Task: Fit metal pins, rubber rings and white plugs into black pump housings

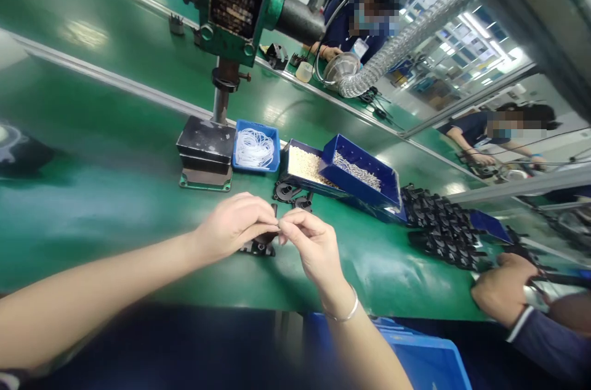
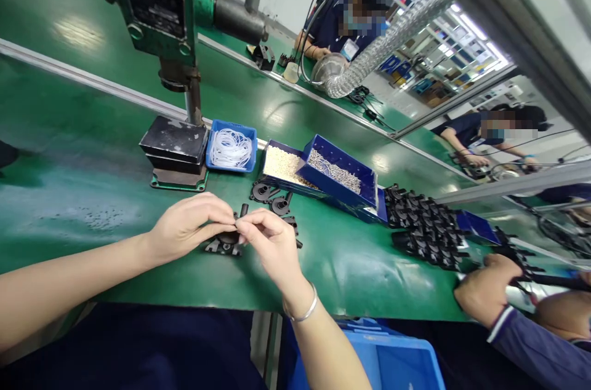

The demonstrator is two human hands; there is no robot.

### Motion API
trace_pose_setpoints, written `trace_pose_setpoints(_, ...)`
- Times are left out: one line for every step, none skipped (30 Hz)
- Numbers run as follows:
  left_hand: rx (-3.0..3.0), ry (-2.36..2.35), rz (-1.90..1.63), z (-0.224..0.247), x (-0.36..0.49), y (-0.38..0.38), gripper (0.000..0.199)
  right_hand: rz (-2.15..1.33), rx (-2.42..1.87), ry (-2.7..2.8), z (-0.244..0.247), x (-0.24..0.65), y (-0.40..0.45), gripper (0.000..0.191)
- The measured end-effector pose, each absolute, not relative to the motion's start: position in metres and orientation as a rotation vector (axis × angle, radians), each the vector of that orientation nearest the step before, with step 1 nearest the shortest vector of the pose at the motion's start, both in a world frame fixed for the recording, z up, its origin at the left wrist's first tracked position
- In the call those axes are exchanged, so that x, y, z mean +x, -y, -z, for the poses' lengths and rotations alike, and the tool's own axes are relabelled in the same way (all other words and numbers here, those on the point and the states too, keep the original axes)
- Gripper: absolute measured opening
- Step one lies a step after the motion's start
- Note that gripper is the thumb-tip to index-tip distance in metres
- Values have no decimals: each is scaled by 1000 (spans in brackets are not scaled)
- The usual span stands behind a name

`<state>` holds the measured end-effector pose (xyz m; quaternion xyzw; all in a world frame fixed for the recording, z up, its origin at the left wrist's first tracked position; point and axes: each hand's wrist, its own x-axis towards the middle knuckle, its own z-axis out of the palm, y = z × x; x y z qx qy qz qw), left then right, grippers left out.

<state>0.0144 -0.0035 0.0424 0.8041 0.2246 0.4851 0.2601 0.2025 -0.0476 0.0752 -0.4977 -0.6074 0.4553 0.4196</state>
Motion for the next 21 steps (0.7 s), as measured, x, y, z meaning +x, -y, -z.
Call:
trace_pose_setpoints(2173, -630, -1330, -46, 15, 1, 12, -1145, -1239, 1550, -79, 203, 45, 20)
trace_pose_setpoints(2171, -664, -1343, -48, 15, -2, 12, -1115, -1235, 1595, -85, 207, 40, 23)
trace_pose_setpoints(2175, -700, -1344, -50, 15, -6, 12, -1034, -1248, 1648, -91, 214, 33, 26)
trace_pose_setpoints(2185, -737, -1330, -50, 15, -10, 13, -893, -1283, 1691, -98, 226, 23, 28)
trace_pose_setpoints(2201, -771, -1296, -50, 14, -15, 13, -705, -1338, 1707, -105, 241, 9, 28)
trace_pose_setpoints(2224, -798, -1243, -49, 14, -20, 13, -477, -1424, 1689, -111, 260, -7, 28)
trace_pose_setpoints(2256, -811, -1177, -47, 13, -24, 13, -277, -1524, 1647, -116, 281, -25, 27)
trace_pose_setpoints(2293, -816, -1110, -45, 13, -28, 14, -147, -1646, 1618, -119, 303, -45, 27)
trace_pose_setpoints(2333, -809, -1048, -42, 12, -31, 14, -97, -1802, 1617, -120, 324, -64, 28)
trace_pose_setpoints(2376, -787, -1000, -40, 12, -33, 15, -98, -1986, 1663, -119, 344, -83, 27)
trace_pose_setpoints(2420, -752, -966, -37, 11, -35, 15, -160, -2150, 1704, -117, 361, -99, 24)
trace_pose_setpoints(2460, -716, -943, -35, 11, -36, 16, -225, -2214, 1729, -114, 374, -111, 20)
trace_pose_setpoints(2499, -682, -927, -33, 12, -37, 16, -289, -2266, 1755, -110, 384, -121, 17)
trace_pose_setpoints(2541, -654, -910, -31, 12, -37, 17, -343, -2285, 1768, -106, 391, -127, 16)
trace_pose_setpoints(2589, -634, -887, -30, 13, -37, 18, -377, -2285, 1773, -102, 395, -131, 17)
trace_pose_setpoints(2640, -623, -856, -29, 13, -37, 20, -401, -2283, 1773, -98, 397, -132, 18)
trace_pose_setpoints(2694, -613, -820, -29, 14, -37, 22, -417, -2277, 1767, -94, 397, -132, 18)
trace_pose_setpoints(2747, -600, -781, -29, 15, -37, 24, -432, -2264, 1757, -91, 398, -131, 18)
trace_pose_setpoints(2792, -586, -744, -29, 15, -38, 26, -445, -2248, 1743, -89, 398, -129, 17)
trace_pose_setpoints(2827, -570, -713, -30, 16, -38, 27, -457, -2230, 1725, -87, 398, -128, 17)
trace_pose_setpoints(2851, -556, -690, -31, 16, -38, 26, -466, -2211, 1704, -86, 399, -127, 17)
